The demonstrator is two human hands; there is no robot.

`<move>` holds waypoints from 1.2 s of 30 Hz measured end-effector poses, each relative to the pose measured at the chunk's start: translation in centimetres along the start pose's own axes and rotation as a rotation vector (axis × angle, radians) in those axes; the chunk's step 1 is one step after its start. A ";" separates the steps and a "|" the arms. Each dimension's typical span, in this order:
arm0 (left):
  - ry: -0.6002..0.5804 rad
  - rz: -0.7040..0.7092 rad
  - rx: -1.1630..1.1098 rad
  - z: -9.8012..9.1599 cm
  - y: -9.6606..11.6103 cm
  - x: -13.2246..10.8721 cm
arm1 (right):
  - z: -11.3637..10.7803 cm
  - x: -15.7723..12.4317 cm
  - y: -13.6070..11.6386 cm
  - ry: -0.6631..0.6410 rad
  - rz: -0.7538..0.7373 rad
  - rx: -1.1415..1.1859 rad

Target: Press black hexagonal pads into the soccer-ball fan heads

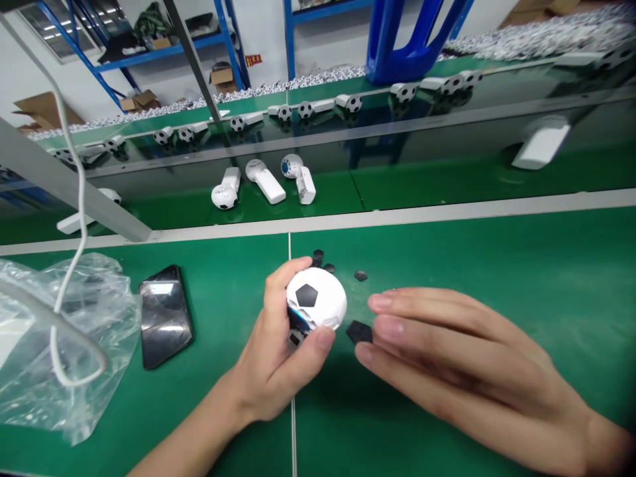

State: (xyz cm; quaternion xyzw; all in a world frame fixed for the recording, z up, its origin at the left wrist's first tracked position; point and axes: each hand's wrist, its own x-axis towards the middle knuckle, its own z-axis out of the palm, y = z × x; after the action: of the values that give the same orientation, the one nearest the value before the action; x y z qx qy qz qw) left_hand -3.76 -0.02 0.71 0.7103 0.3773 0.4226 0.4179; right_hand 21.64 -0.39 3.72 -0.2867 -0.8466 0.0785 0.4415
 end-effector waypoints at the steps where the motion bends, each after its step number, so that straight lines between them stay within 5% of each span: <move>1: -0.006 -0.007 0.002 0.0 0.1 0.0 | 0.2 0.2 0.1 0.000 -0.009 0.004; 5: -0.015 -0.038 -0.031 0.1 0.4 0.0 | 1.6 0.6 0.4 0.012 0.064 0.210; 11: 0.003 -0.123 -0.125 0.7 0.6 -0.2 | 3.4 1.0 -1.1 0.150 0.576 0.602; 15: 0.044 -0.154 -0.137 0.9 0.8 -0.1 | 3.6 1.1 -1.5 0.131 0.750 0.726; 18: 0.038 -0.156 -0.156 1.1 1.0 0.0 | 4.0 0.9 -1.1 0.159 0.767 0.745; 24: -0.046 -0.082 -0.210 1.3 0.8 0.0 | 4.3 0.2 -0.6 -0.026 0.873 1.017; 28: -0.054 0.008 -0.197 1.6 1.0 -0.2 | 4.4 -0.3 -1.5 0.034 0.786 0.849; 36: 0.138 0.116 0.002 3.2 1.8 -1.0 | 5.0 -0.9 -3.1 0.129 0.612 0.675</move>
State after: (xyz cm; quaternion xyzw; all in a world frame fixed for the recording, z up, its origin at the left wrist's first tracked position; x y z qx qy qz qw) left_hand -0.81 -2.42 1.10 0.7006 0.3639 0.4935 0.3650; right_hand 16.75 -2.88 1.29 -0.3679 -0.6211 0.4584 0.5185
